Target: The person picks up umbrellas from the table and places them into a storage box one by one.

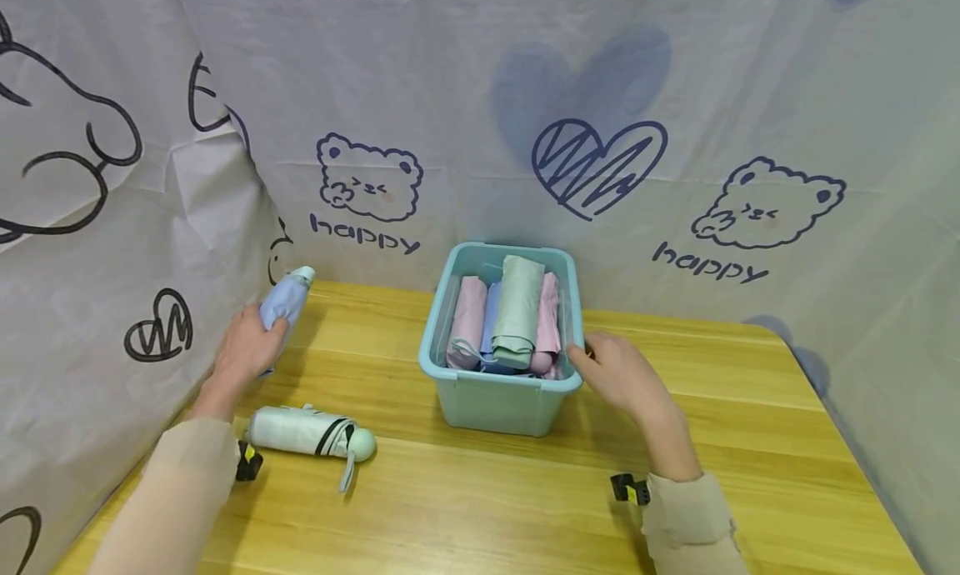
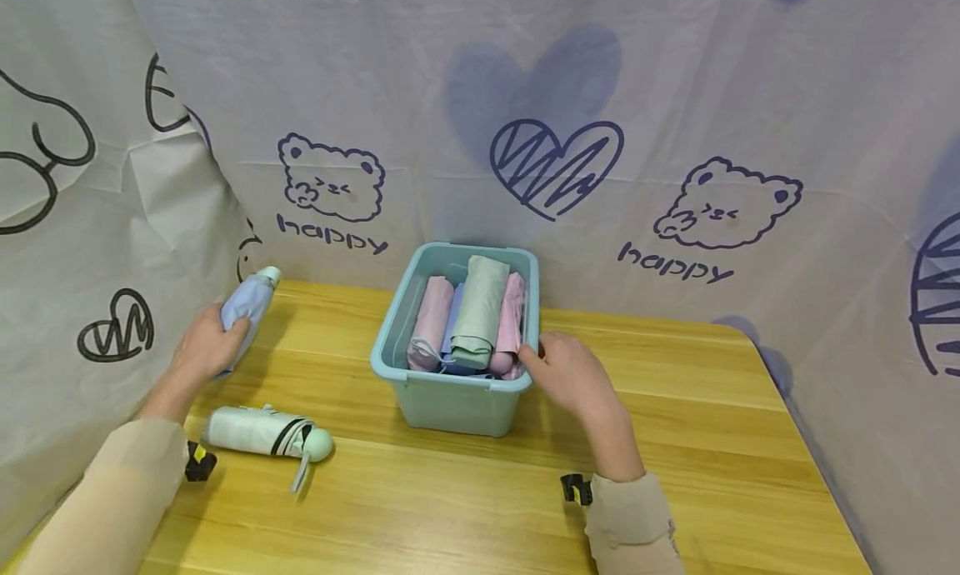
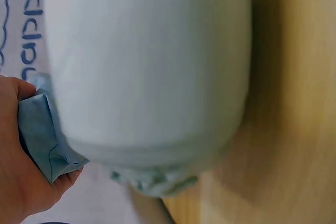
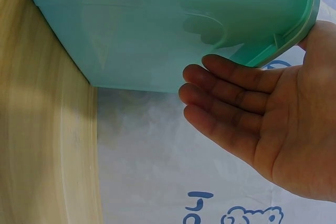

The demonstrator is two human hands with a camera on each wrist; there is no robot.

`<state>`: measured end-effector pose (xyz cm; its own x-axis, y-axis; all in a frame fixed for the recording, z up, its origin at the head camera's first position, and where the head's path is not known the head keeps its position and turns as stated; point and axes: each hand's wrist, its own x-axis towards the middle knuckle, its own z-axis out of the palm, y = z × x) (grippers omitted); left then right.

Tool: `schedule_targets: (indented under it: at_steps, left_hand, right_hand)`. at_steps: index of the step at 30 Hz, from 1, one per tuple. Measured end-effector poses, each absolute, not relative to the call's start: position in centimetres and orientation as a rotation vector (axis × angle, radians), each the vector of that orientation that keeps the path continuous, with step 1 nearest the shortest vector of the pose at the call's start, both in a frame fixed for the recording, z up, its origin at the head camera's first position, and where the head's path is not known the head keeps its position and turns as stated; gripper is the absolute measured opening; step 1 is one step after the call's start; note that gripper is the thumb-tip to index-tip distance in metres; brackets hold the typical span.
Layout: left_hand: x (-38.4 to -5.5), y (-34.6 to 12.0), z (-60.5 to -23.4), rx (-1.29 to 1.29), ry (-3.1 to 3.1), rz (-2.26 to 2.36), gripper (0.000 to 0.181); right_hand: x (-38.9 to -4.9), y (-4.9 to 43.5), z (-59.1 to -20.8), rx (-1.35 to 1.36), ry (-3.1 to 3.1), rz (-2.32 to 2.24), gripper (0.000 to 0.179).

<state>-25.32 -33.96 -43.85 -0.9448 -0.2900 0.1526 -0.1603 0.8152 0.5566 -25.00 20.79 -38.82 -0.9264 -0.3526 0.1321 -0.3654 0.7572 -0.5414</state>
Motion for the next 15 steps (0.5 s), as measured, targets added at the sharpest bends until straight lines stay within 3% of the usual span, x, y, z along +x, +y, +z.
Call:
schedule_targets:
  at_steps: [15]
  left_hand:
    - [-23.6,-28.9,-40.7,0.305,-2.583,-0.933,0.066]
  right_hand:
    - [-25.1,20.8,-38.9,0.591,-2.930,0.917,0.033]
